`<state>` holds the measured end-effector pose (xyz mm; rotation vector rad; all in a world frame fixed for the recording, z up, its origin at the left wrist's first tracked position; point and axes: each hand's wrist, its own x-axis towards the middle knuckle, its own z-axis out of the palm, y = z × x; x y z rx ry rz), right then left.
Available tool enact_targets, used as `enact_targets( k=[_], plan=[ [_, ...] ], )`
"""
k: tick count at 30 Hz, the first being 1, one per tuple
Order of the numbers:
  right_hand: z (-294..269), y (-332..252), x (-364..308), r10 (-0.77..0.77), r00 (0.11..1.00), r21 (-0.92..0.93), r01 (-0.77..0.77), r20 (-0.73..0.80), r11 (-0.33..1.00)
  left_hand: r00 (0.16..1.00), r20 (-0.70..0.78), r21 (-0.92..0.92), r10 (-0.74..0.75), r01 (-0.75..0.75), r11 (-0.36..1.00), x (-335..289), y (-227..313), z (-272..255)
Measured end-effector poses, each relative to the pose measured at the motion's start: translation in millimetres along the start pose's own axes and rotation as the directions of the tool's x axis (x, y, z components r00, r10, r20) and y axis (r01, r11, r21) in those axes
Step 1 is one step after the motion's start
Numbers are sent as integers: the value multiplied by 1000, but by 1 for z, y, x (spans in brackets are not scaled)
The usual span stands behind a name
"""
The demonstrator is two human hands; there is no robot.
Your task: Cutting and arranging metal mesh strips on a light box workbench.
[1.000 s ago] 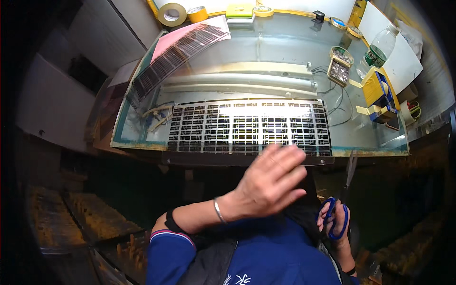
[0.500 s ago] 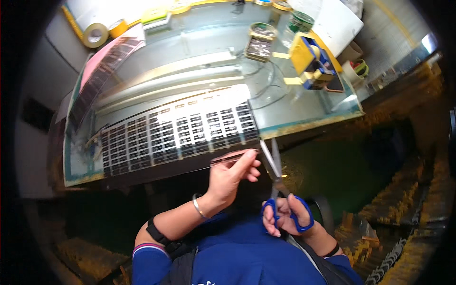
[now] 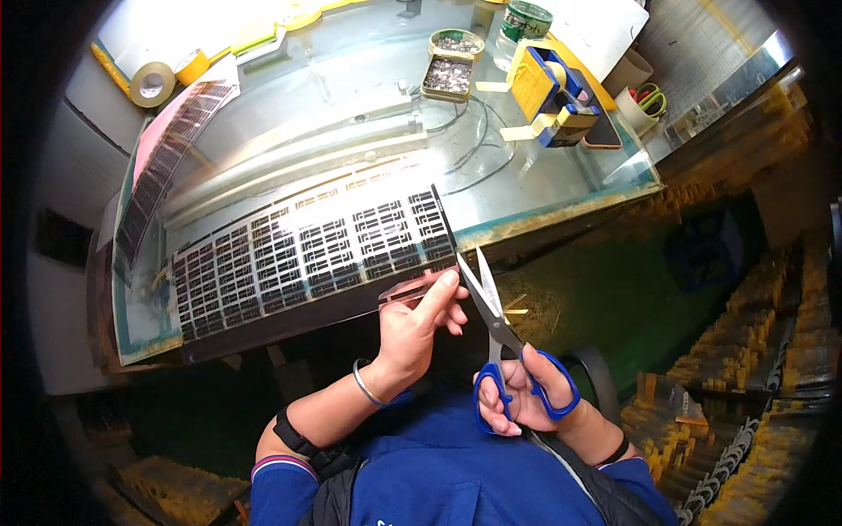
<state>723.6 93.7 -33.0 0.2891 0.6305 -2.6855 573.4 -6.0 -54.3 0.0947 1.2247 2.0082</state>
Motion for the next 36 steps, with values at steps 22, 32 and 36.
enact_targets(
  k=[22, 32, 36],
  plan=[
    [20, 8, 12, -219, 873, -628, -121, -436, 769, 1000, -6, 115, 22, -21, 993, -11, -5, -2],
    [24, 4, 9, -244, 836, -698, -211, -491, 684, 1000, -30, 185, -6, 11, 983, -18, 0, -6],
    [21, 5, 9, -266, 836, -718, -200, -480, 667, 999, -6, 182, -51, 52, 982, -23, 1, -9]
  ],
)
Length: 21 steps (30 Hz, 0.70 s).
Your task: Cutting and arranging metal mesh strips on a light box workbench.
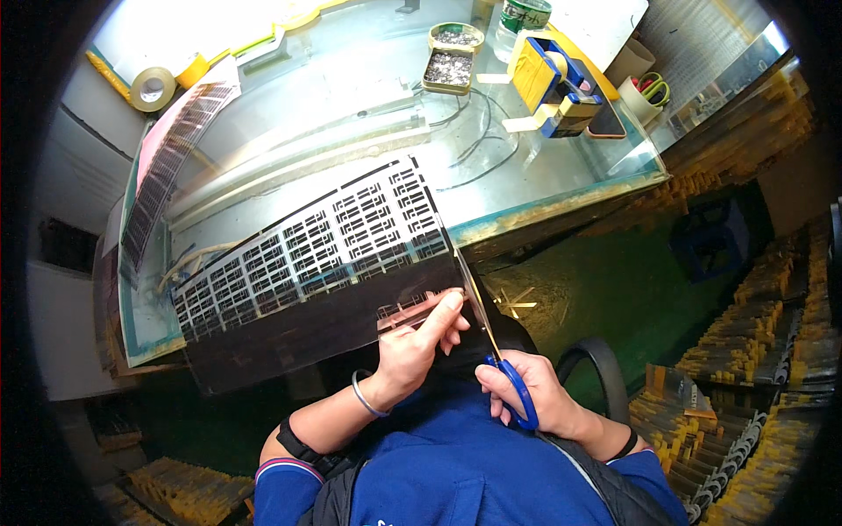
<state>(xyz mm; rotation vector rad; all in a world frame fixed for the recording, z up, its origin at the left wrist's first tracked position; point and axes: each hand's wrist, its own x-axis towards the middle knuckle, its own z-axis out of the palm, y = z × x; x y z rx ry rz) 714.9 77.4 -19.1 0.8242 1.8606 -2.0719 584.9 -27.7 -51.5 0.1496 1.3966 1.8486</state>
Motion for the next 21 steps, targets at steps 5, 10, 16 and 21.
enact_targets(
  k=[5, 10, 16, 21],
  plan=[
    [0, -4, -1, 9, 1000, 8, -9, 4, 1000, 1000, 12, 28, -15, 14, 1000, -3, -3, -3],
    [-1, -6, -3, 35, 999, -52, -35, -11, 998, 999, 41, 41, -25, 23, 999, -7, -3, -5],
    [1, -5, 0, -6, 1000, 7, 6, -9, 1000, 998, 57, 75, -21, 17, 997, -13, -7, -6],
    [-1, -6, -1, 22, 1000, -38, -22, 6, 999, 998, 54, 112, -30, 23, 993, -16, -8, -6]
  ],
)
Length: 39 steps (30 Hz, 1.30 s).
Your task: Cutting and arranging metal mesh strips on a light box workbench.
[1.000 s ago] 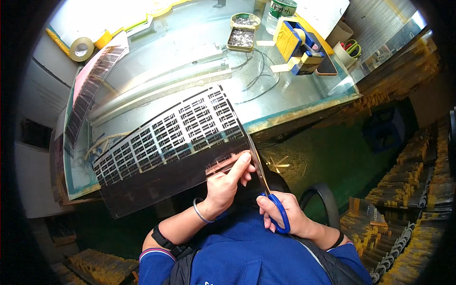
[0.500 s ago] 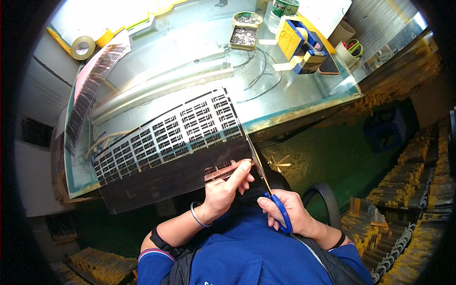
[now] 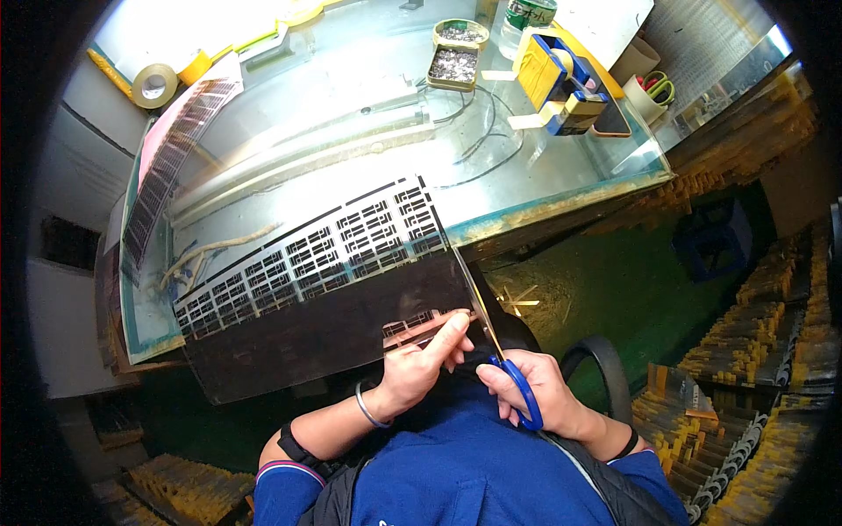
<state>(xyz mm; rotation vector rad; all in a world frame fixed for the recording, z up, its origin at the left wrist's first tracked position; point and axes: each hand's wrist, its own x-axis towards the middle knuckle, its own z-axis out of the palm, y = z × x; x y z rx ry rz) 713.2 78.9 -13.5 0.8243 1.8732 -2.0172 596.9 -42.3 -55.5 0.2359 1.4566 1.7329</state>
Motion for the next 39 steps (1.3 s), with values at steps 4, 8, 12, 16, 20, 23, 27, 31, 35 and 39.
enact_targets(
  k=[4, 8, 12, 16, 20, 23, 27, 31, 35, 39],
  plan=[
    [-1, -1, 2, 24, 1000, 40, -25, 12, 999, 1000, -11, 18, -9, 9, 1000, -3, -2, 1],
    [-1, -1, 2, 26, 1000, 60, -27, 15, 998, 999, 16, 29, -32, 31, 999, -6, -5, 0],
    [-1, -3, 0, 16, 1000, 31, -17, 16, 999, 1000, 24, 43, -14, 13, 999, -8, -8, -1],
    [-2, -2, 1, 41, 998, 98, -45, 40, 994, 999, 47, 50, -27, 24, 998, -11, -8, -1],
    [-3, 0, 2, 12, 999, 130, -17, 40, 991, 997, 74, 68, -25, 20, 997, -16, -11, 2],
    [-2, 0, 2, 17, 999, 100, -21, 39, 995, 996, 79, 71, -38, 33, 997, -16, -10, 2],
    [-2, -2, 1, 12, 1000, 63, -14, 25, 998, 995, 99, 138, -32, 18, 990, -17, -9, 2],
    [-4, -4, 2, 32, 999, 144, -36, 26, 989, 993, 105, 94, -48, 38, 995, -18, -19, 4],
    [-5, -1, 3, -20, 999, 214, 10, 43, 977, 990, 135, 82, -41, 30, 996, -20, -23, 6],
    [-5, -7, 1, -26, 999, 242, 16, 39, 970, 985, 166, 114, -44, 25, 993, -20, -23, 5]
  ],
)
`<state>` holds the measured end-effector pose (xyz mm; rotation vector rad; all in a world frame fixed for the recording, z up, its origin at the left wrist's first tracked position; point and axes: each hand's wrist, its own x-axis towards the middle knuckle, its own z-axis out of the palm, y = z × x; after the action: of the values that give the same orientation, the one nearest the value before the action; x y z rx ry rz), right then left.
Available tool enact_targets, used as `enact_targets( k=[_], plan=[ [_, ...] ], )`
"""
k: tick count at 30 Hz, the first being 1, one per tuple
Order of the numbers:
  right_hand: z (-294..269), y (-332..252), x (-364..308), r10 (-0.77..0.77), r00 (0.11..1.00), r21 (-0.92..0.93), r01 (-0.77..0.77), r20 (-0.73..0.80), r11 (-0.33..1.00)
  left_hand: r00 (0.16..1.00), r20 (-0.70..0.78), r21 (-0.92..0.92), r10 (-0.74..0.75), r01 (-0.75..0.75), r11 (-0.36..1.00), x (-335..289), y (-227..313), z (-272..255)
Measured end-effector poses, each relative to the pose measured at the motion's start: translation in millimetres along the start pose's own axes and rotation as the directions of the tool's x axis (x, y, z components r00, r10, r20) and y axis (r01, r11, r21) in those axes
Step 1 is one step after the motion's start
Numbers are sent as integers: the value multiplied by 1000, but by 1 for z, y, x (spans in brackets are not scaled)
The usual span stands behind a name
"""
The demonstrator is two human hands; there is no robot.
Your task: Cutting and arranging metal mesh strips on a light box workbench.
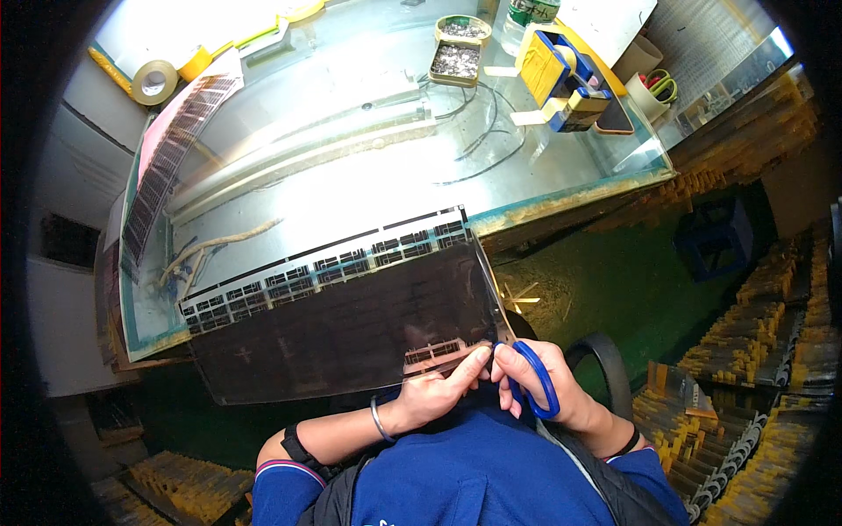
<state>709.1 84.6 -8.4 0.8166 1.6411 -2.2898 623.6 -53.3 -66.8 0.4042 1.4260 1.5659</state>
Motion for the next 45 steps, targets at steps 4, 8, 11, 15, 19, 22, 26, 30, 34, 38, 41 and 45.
enact_targets(
  k=[4, 8, 11, 15, 19, 22, 26, 30, 34, 38, 41, 45],
  plan=[
    [0, 0, 0, -7, 1000, -2, 7, -3, 1000, 1000, 14, 1, -12, 12, 1000, 0, 0, -1],
    [-1, 2, 0, 17, 1000, -35, -17, -10, 999, 999, 35, 4, 13, -14, 1000, 0, -4, -2],
    [1, 0, 0, 13, 1000, -49, -14, -21, 999, 999, 37, 5, 21, -21, 1000, 0, -3, -2],
    [2, -4, -2, 33, 999, -100, -36, -35, 994, 998, 38, 5, 41, -41, 999, -2, -4, -1],
    [4, -9, -3, 44, 997, -117, -51, -59, 992, 998, -33, -51, -54, 52, 997, 0, 10, -3],
    [-4, -1, -3, 36, 998, -180, -44, -46, 983, 988, -151, -184, -40, 12, 983, 11, 29, -15],
    [-21, 13, 2, 42, 999, -310, -36, 13, 950, 977, -215, -219, 9, -57, 974, 14, 40, -26],
    [-31, 21, 6, 149, 982, -333, -103, 118, 937, 963, -265, -373, -52, -52, 926, 14, 39, -31],
    [-35, 20, 8, 134, 963, -297, -61, 232, 953, 946, -319, -377, -51, -77, 923, 17, 46, -33],
    [-36, 18, 10, 130, 957, -264, -59, 259, 963, 951, -297, -417, -89, -45, 908, 17, 50, -30],
    [-36, 15, 11, 130, 948, -217, -67, 289, 974, 955, -280, -431, -96, -36, 902, 17, 51, -29],
    [-39, 11, 12, 145, 905, -64, -130, 401, 989, 958, -257, -439, -130, 4, 898, 16, 53, -27]
  ],
)
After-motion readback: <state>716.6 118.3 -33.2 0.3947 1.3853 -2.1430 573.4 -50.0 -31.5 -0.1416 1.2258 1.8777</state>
